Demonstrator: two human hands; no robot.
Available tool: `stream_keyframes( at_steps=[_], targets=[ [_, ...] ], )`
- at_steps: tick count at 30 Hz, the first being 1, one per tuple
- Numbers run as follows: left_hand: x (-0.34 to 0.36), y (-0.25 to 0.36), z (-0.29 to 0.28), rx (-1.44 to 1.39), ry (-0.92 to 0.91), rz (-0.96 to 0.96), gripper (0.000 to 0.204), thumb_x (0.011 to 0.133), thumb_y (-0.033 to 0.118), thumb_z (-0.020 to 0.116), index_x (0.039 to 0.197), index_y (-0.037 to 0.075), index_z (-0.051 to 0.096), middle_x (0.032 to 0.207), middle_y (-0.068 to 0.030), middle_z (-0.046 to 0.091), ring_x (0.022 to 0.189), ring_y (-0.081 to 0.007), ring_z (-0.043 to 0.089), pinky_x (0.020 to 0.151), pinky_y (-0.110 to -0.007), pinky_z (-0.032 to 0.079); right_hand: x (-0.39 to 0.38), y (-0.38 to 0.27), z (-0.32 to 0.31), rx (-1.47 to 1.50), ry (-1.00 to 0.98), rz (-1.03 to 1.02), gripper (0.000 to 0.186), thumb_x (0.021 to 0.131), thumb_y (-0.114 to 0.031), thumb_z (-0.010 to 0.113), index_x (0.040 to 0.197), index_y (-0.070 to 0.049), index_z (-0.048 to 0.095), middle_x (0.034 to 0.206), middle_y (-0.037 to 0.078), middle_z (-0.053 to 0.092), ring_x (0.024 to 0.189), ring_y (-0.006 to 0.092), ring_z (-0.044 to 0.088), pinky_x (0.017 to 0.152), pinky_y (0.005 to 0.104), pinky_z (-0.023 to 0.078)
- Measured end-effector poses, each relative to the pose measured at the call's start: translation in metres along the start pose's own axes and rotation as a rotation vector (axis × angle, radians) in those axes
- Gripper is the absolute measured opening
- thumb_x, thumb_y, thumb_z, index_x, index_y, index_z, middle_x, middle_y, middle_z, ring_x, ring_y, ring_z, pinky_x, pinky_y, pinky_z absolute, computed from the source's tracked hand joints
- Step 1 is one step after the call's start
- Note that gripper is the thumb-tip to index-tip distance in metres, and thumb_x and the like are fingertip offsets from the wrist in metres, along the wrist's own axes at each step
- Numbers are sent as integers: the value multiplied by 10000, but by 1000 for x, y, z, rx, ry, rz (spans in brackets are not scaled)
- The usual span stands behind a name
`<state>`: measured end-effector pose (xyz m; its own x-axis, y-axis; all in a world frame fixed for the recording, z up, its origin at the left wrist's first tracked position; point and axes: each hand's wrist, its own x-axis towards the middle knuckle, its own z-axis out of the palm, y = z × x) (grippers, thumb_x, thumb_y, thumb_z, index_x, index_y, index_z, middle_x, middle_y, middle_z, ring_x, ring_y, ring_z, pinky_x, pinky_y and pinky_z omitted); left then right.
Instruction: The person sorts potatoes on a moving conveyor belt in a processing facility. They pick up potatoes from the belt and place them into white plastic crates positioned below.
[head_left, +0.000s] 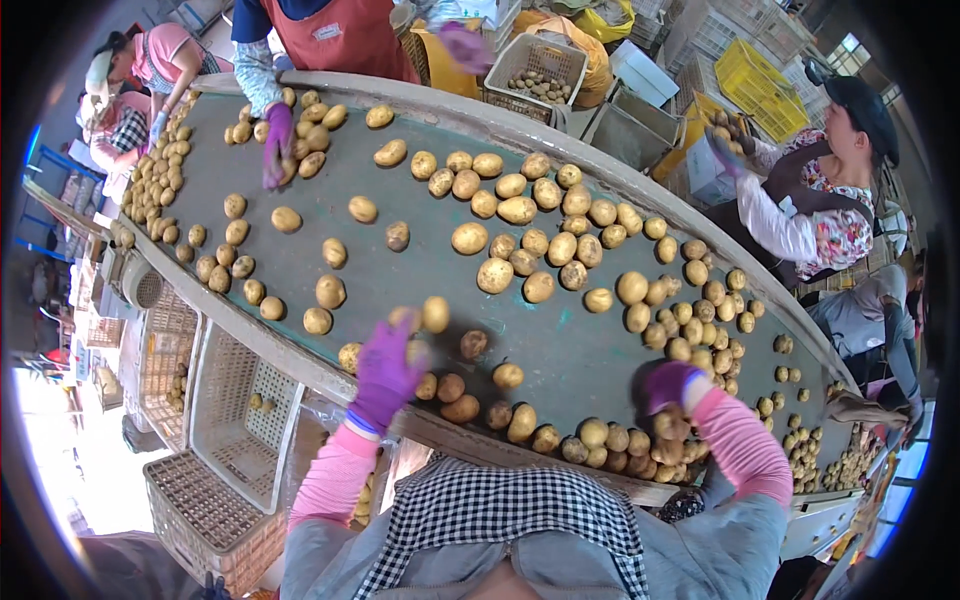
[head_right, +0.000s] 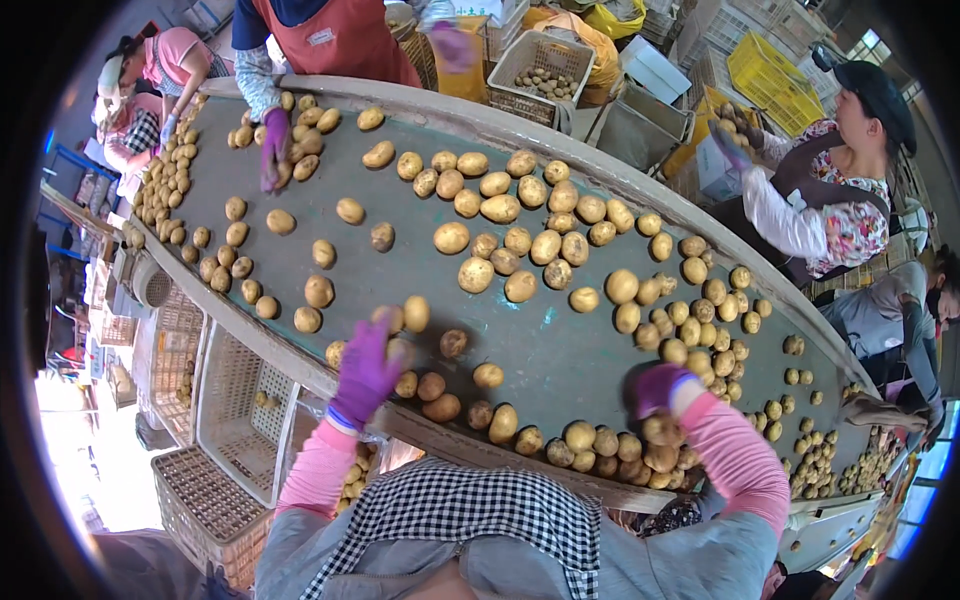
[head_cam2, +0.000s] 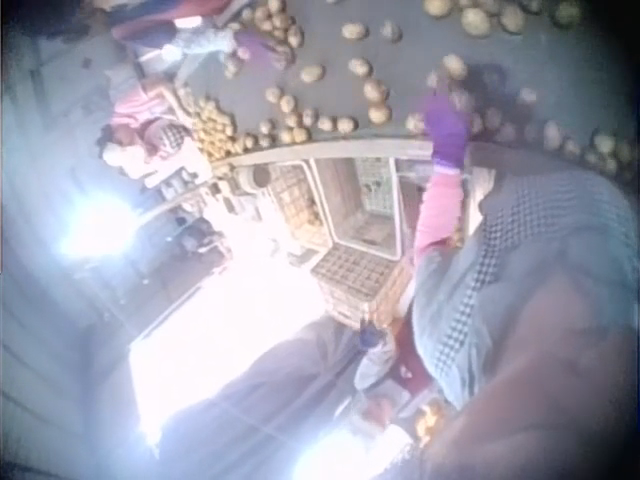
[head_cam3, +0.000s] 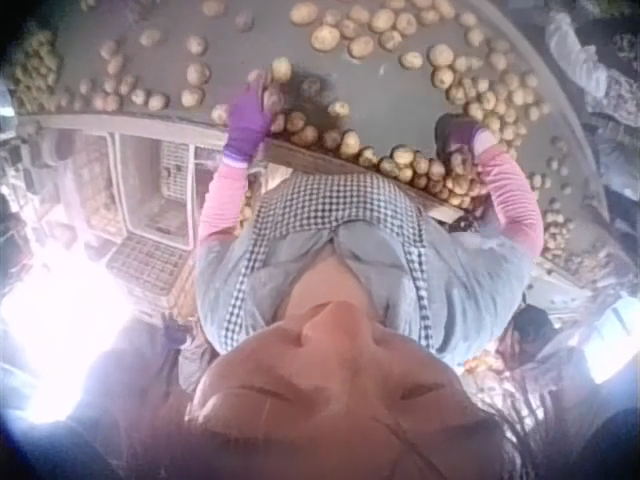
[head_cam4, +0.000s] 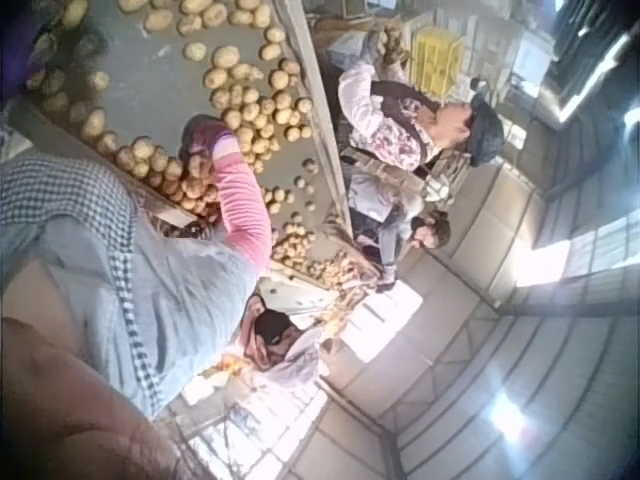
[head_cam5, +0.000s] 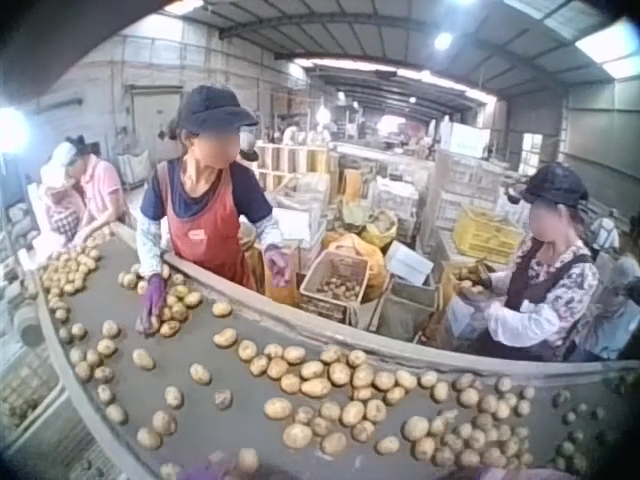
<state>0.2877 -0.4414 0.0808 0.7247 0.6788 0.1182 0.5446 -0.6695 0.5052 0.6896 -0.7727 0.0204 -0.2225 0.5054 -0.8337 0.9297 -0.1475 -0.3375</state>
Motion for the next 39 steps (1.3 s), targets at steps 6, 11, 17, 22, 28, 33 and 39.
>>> stream_keyframes(
  at_steps=[6, 11, 17, 22, 28, 33, 39],
  targets=[
    [-48, 132, 109, -419, -289, 474, 456, 879, 279, 762, 1246, 25, 665, 1117, -169, 688, 987, -345, 684, 857, -490, 541, -58, -11, -100, -16, 500, 245, 358, 887, -391, 744, 1120, -120, 759, 996, 127, 764, 946, 326, 735, 805, 436, 577],
    [-14, 170, 132, -531, 27, 749, 510, 910, 217, 751, 1390, 80, 647, 1241, -150, 685, 1135, -345, 657, 979, -478, 505, 44, -41, -209, 49, 1355, -156, 383, 896, -344, 745, 1138, -51, 697, 1127, 166, 725, 1028, 373, 686, 891, 471, 541],
    [84, 26, 108, 173, 553, 23, 580, 939, 269, 704, 1441, 11, 571, 1483, -254, 554, 1379, -471, 503, 1207, -557, 331, 156, -75, -297, 41, 1070, 241, 625, 804, -605, 763, 1206, -128, 722, 1313, 193, 627, 1201, 399, 605, 1020, 521, 468],
    [99, -34, 112, 42, 404, -51, 536, 943, 314, 698, 1415, 75, 610, 1462, -228, 588, 1326, -448, 551, 1138, -561, 415, 173, -71, -271, 91, 1223, 73, 619, 735, -549, 814, 1142, -92, 722, 1232, 182, 639, 1166, 389, 614, 995, 504, 494],
    [34, 31, 150, -240, 63, 44, 502, 937, 258, 713, 1403, 99, 617, 1336, -197, 646, 1213, -397, 626, 1034, -484, 506, 119, -59, -145, 485, 1149, -311, 555, 712, -359, 871, 1091, -8, 669, 1031, 190, 647, 961, 369, 650, 830, 451, 530],
    [-23, 118, 178, -283, 80, -14, 510, 960, 281, 724, 1416, 88, 603, 1367, -190, 639, 1275, -376, 614, 1041, -469, 517, 50, -19, -37, 1044, 1261, -375, 486, 829, -218, 866, 1211, -1, 658, 1147, 120, 666, 1057, 252, 662, 935, 387, 536],
    [-31, 211, 238, -379, 46, -16, 541, 1017, 296, 666, 1492, 71, 542, 1541, -187, 507, 1418, -355, 489, 1178, -468, 391, -17, -212, -96, 747, 1258, -927, 793, 812, -246, 875, 1467, -11, 496, 1520, 227, 481, 1426, 367, 467, 1171, 459, 405]
  ],
)
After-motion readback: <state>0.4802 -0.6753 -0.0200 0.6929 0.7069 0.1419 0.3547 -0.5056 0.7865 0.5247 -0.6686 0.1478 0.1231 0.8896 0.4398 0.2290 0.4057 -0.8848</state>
